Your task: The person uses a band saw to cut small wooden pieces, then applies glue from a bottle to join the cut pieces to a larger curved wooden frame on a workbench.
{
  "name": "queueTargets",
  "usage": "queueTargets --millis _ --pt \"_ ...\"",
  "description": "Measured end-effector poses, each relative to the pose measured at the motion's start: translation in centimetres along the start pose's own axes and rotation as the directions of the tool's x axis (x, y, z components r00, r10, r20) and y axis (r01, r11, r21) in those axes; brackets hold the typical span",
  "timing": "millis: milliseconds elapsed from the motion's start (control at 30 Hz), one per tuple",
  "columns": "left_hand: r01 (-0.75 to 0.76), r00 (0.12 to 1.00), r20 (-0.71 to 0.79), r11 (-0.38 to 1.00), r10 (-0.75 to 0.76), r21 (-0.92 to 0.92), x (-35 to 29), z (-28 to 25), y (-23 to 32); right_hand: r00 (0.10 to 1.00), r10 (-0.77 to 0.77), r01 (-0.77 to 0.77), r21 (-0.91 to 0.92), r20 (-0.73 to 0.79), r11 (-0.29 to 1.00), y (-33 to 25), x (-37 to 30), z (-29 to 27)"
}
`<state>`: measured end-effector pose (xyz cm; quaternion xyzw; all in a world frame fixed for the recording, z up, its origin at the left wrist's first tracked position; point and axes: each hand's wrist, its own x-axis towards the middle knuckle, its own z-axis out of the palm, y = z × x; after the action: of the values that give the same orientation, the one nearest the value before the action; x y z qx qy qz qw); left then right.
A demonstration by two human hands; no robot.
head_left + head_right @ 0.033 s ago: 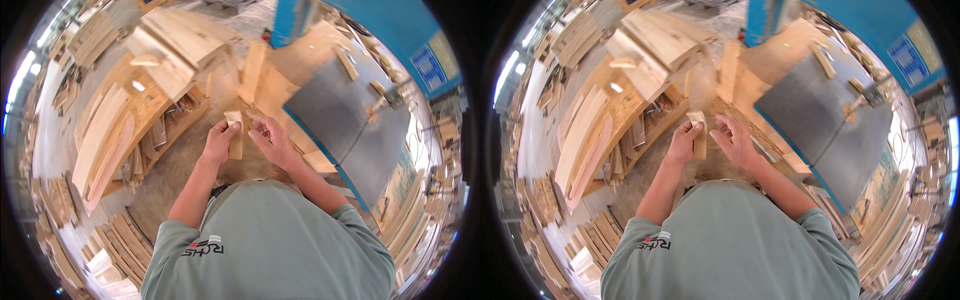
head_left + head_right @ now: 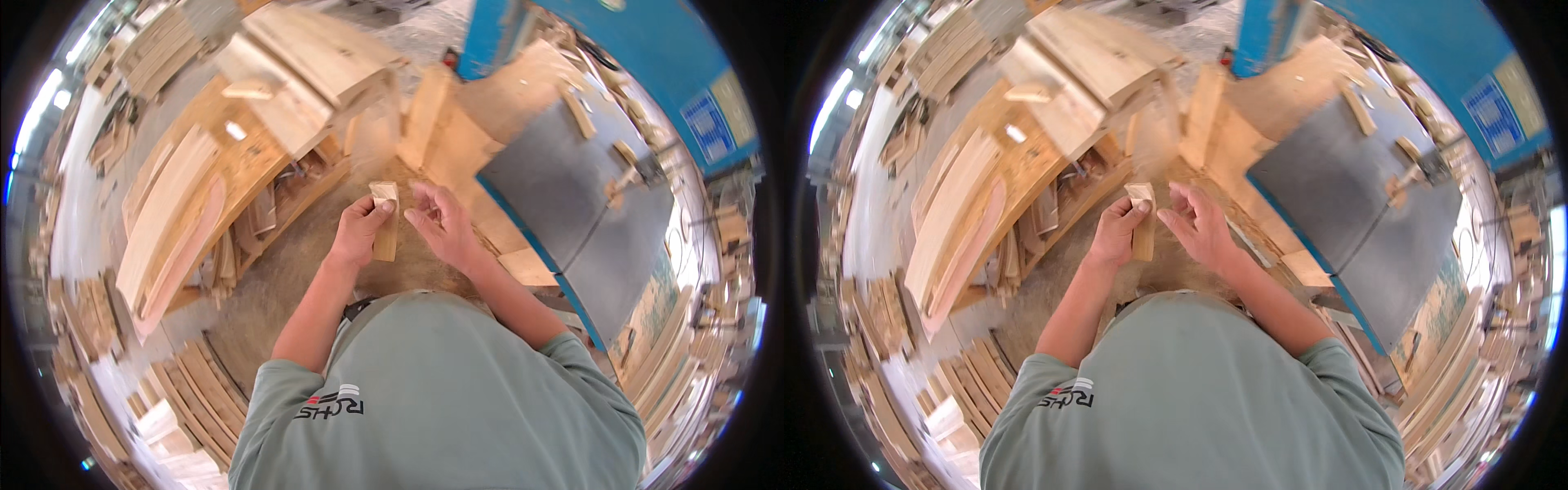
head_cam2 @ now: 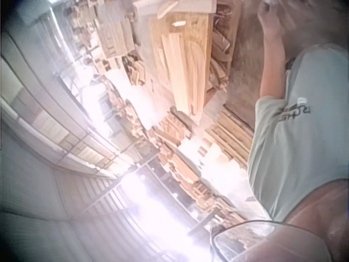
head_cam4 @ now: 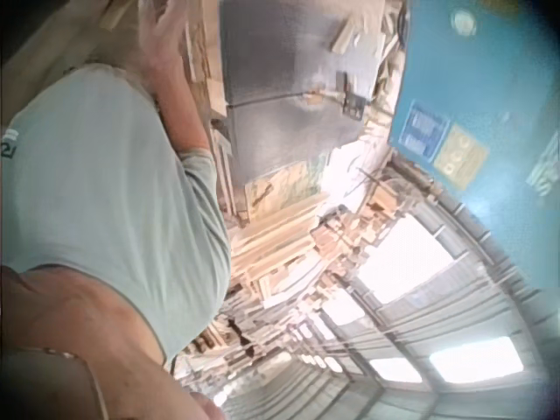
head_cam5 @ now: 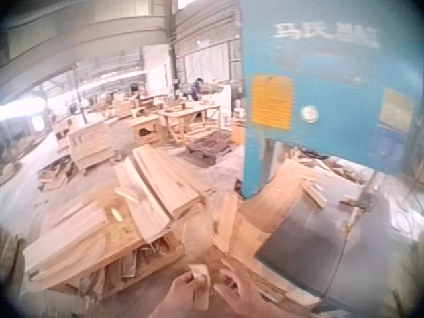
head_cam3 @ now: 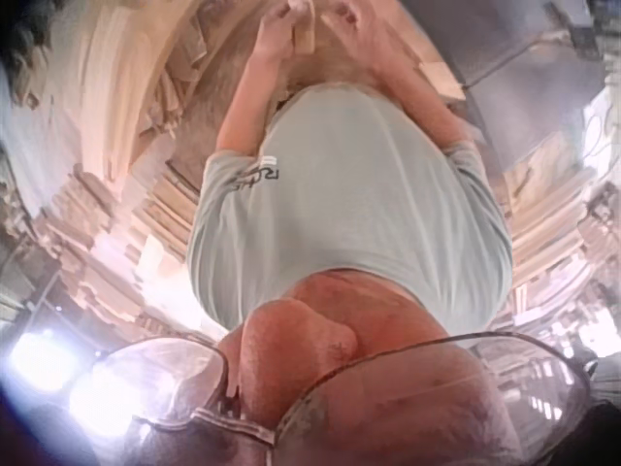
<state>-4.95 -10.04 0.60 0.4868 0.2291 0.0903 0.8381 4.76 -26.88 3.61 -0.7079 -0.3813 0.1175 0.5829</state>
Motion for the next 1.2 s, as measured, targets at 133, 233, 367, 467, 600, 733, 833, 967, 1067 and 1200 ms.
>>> queueTargets --millis 133,233,367,467,600,733,833,967,1067,1200 --pt "-0.017 0.998 -0.056 0.959 0.034 0.284 -3.8 -9.1 4.3 0.984 -0.075 0.081 -0.030 0.164 0.996 -2.9 4.7 10.9" --pt "-0.027 0.973 -0.164 0.785 0.162 0.619 -7.1 -15.1 8.0 0.934 -0.038 0.117 -0.203 0.355 0.972 -4.0 7.1 17.9" --pt "0.061 0.942 -0.211 0.485 0.260 0.872 -10.3 -22.8 9.1 0.800 -0.041 0.251 -0.270 0.599 0.930 -3.2 8.9 26.3" --pt "0.100 0.928 -0.190 0.276 0.322 0.956 -10.2 -27.3 9.1 0.745 -0.136 0.322 -0.174 0.653 0.930 -2.3 10.2 31.7" --pt "0.188 0.885 -0.284 0.276 0.368 0.943 -8.7 -33.1 10.7 0.639 -0.107 0.349 -0.163 0.762 0.923 -1.2 14.7 38.4" --pt "0.263 0.815 -0.354 0.251 0.458 0.931 -6.6 -41.6 12.8 0.721 -0.084 0.216 -0.108 0.688 0.970 1.5 20.5 45.7" --pt "0.336 0.733 -0.626 0.659 0.266 0.673 -6.2 -47.3 15.2 0.621 0.177 -0.116 -0.134 0.763 0.984 1.3 25.2 50.8" --pt "0.256 0.734 -0.672 0.956 -0.099 0.140 -3.2 -53.2 15.6 0.602 0.134 -0.268 0.042 0.788 0.962 4.6 29.0 56.2" --pt "0.274 0.769 -0.578 0.958 -0.272 -0.086 -1.5 -56.2 15.5 0.589 0.122 -0.271 0.053 0.799 0.961 6.0 30.5 58.0" --pt "0.472 0.795 -0.457 0.880 -0.398 0.054 0.3 -57.2 19.1 0.555 0.307 -0.109 -0.298 0.773 0.948 4.2 33.0 59.1"
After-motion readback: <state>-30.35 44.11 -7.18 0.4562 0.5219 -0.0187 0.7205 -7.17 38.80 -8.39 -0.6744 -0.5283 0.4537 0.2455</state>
